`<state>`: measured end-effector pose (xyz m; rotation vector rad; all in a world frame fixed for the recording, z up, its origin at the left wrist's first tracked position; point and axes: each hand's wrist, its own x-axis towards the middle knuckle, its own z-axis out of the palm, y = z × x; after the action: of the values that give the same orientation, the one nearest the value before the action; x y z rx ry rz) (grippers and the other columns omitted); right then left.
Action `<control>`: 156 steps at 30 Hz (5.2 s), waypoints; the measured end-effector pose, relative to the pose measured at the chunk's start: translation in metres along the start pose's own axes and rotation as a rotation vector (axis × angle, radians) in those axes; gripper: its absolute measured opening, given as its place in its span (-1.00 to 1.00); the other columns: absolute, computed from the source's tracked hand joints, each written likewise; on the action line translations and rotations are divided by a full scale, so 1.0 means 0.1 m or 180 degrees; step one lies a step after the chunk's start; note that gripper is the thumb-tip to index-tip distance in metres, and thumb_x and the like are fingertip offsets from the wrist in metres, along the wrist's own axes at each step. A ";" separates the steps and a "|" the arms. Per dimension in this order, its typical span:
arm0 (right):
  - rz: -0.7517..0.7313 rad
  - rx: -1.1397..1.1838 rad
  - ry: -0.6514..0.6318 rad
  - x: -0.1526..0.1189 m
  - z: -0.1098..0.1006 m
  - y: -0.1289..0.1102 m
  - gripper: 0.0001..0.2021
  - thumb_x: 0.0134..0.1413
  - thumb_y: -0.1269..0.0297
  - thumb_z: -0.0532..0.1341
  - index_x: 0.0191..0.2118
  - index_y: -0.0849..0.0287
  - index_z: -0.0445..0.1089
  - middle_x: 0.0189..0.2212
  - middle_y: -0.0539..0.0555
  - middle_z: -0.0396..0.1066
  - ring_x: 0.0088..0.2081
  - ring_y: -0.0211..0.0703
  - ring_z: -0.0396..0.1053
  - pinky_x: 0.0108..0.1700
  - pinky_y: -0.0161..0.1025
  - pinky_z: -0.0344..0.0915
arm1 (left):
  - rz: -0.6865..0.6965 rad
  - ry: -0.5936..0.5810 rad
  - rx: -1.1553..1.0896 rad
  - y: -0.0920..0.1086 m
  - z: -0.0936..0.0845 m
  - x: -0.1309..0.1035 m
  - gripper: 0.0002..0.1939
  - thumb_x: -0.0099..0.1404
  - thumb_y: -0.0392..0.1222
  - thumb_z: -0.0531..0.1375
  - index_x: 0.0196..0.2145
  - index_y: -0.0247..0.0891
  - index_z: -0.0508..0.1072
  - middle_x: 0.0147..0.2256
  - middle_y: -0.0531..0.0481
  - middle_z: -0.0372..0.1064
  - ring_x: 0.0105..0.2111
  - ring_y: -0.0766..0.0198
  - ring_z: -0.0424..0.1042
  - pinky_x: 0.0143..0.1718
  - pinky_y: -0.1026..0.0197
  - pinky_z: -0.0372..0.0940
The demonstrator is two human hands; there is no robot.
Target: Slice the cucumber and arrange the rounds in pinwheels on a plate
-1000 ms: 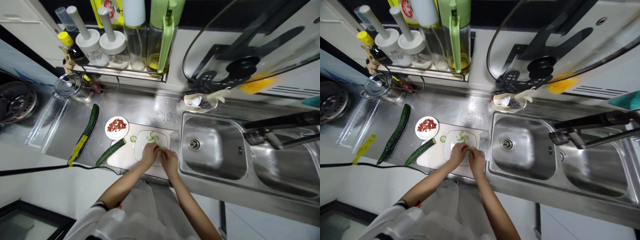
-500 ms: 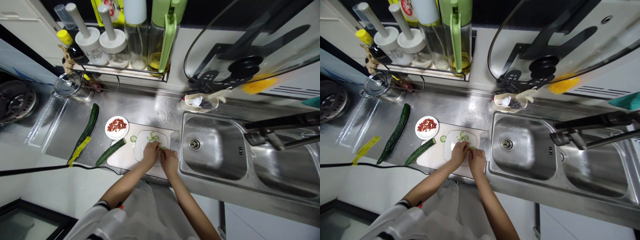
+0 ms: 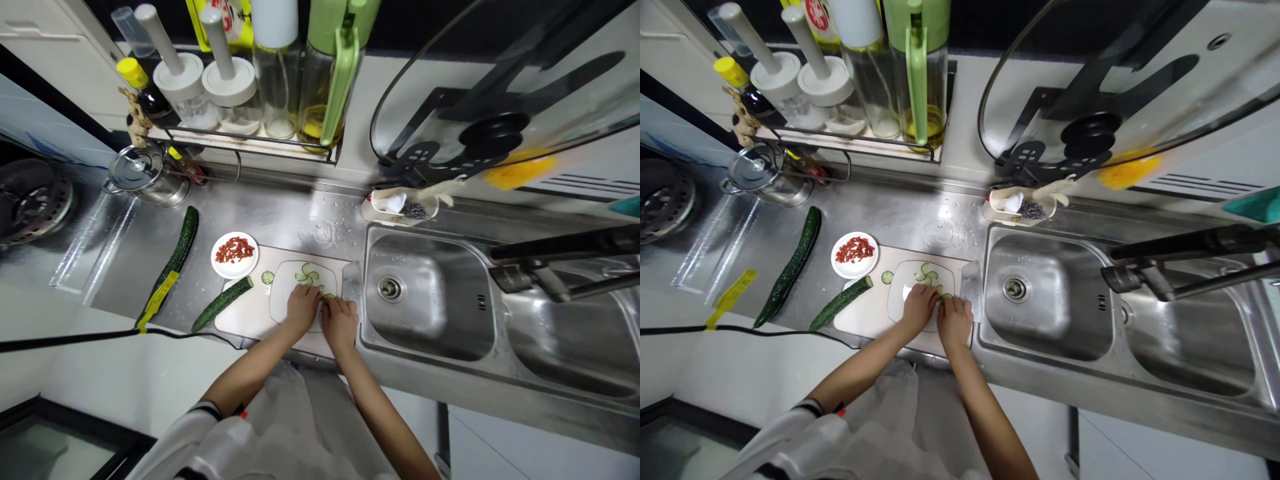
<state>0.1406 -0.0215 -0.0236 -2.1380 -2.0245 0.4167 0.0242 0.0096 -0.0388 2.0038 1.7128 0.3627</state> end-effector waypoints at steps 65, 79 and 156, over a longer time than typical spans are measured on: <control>-0.0601 0.0690 0.0232 -0.30 -0.09 0.07 -0.80 0.16 0.39 0.07 -0.28 0.20 0.46 -0.42 0.08 0.42 -0.27 -0.12 0.22 -0.17 -0.22 0.11 | -0.1558 0.0773 0.0993 -0.68 -0.74 -0.06 -0.73 0.25 -0.20 0.12 -0.11 -0.13 0.47 0.10 -0.17 0.12 0.08 -0.10 0.01 -0.03 -0.13 0.06; -0.0638 0.0690 0.0249 -0.33 -0.07 0.07 -0.79 0.15 0.38 0.06 -0.29 0.18 0.46 -0.42 0.09 0.42 -0.27 -0.10 0.19 -0.17 -0.21 0.10 | -0.1611 0.0797 0.0817 -0.62 -0.82 -0.01 -0.81 0.22 -0.23 0.13 -0.24 -0.17 0.51 0.11 -0.18 0.13 0.09 -0.12 0.01 -0.04 -0.13 0.05; -0.0357 0.0700 -0.0600 -0.23 0.10 -0.36 -0.80 0.14 0.36 0.11 -0.33 0.12 0.50 -0.43 0.04 0.47 -0.30 -0.13 0.24 -0.21 -0.27 0.07 | -0.0318 -0.0861 -0.0108 -0.34 -0.57 -0.21 -0.84 0.27 -0.24 0.09 -0.25 -0.18 0.46 -0.29 -0.03 0.38 -0.25 0.25 0.36 -0.24 0.26 0.22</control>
<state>0.1020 -0.0423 -0.0197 -1.9086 -2.0711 0.8098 -0.0365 0.0026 -0.0049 1.8398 1.6165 0.0810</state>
